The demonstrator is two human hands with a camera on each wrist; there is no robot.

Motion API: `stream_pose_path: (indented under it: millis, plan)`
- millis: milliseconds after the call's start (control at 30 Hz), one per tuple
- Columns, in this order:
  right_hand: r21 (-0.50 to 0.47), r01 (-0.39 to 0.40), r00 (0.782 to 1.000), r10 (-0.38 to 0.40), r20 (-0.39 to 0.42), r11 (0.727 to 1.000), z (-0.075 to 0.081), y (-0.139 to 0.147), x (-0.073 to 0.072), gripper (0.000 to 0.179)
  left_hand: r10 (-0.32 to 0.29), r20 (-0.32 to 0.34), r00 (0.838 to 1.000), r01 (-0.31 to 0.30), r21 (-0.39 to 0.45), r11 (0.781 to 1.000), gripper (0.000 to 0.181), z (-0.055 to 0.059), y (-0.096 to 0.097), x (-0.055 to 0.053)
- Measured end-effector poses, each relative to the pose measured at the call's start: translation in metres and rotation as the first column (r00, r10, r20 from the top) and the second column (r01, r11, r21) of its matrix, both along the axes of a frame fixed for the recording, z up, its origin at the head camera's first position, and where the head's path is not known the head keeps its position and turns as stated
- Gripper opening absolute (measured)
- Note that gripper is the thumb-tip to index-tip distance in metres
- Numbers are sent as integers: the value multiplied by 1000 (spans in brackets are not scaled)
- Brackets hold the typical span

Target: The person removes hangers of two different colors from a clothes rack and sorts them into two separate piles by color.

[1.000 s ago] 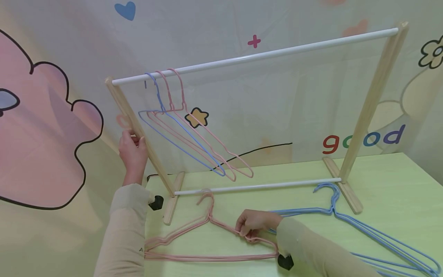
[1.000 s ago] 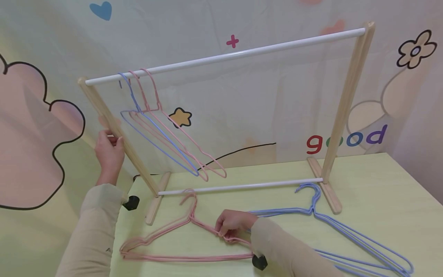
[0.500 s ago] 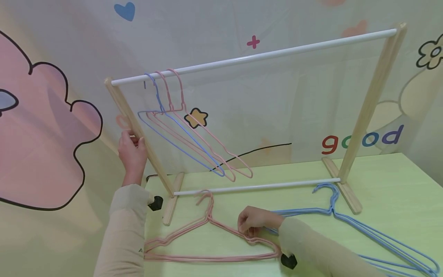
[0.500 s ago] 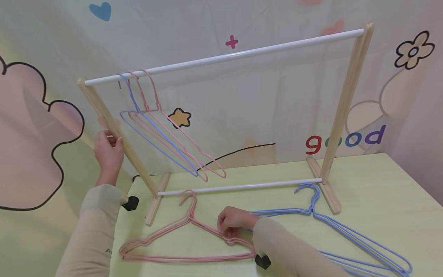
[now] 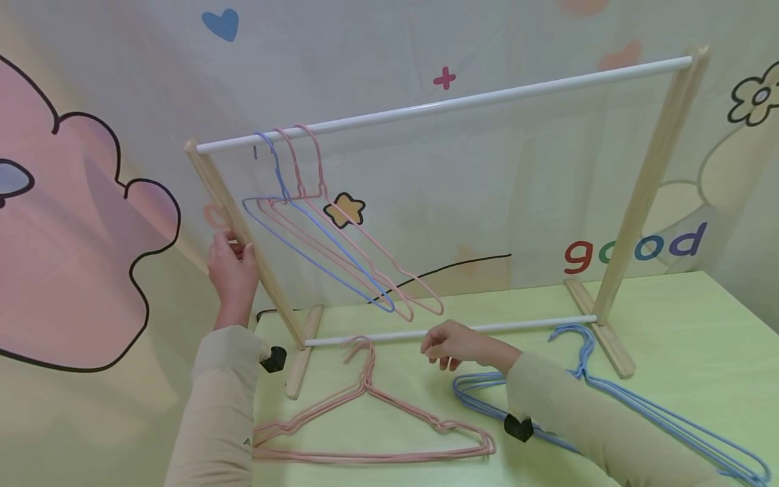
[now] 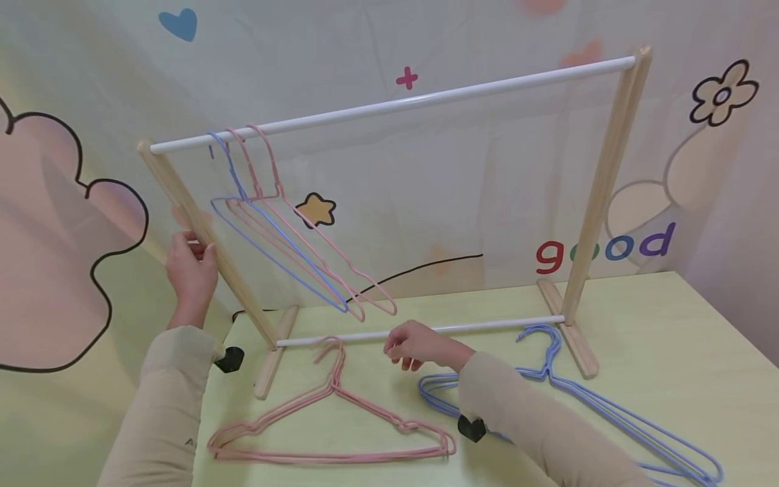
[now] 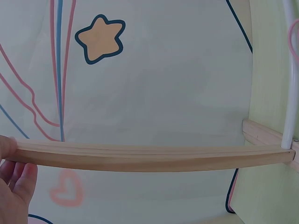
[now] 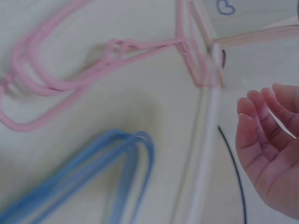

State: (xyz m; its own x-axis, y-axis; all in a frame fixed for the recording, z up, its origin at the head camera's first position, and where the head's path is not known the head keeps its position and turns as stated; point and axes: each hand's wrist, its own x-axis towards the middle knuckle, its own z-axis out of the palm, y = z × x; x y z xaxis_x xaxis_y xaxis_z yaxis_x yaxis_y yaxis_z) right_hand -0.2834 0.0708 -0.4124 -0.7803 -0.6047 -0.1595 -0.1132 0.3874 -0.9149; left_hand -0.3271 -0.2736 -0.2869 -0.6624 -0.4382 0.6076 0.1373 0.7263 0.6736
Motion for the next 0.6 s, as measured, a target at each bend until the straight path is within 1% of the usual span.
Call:
stream_pose_path:
  millis: [100, 200, 367, 500, 600]
  plan:
    - [-34, 31, 999, -32, -27, 999, 17, 2, -6, 13, 3, -1, 1000, -3, -2, 1000, 24, 0, 0, 0]
    - [-59, 48, 998, -50, -27, 997, 32, 4, -9, 13, 5, 3, 1000, -5, -3, 1000, 24, -1, 0, 0]
    - [-52, 47, 999, -48, -15, 998, 51, 7, -11, 14, 3, 11, 1000, -3, -2, 1000, 25, 0, 0, 1]
    - [-36, 42, 998, -43, -37, 998, 68, 9, -14, 16, 0, 12, 1000, 0, -3, 1000, 24, 0, 0, 1]
    - [-60, 36, 997, -40, -59, 998, 80, 9, -17, 18, 1, 15, 1000, -1, -4, 1000, 24, 0, 0, 1]
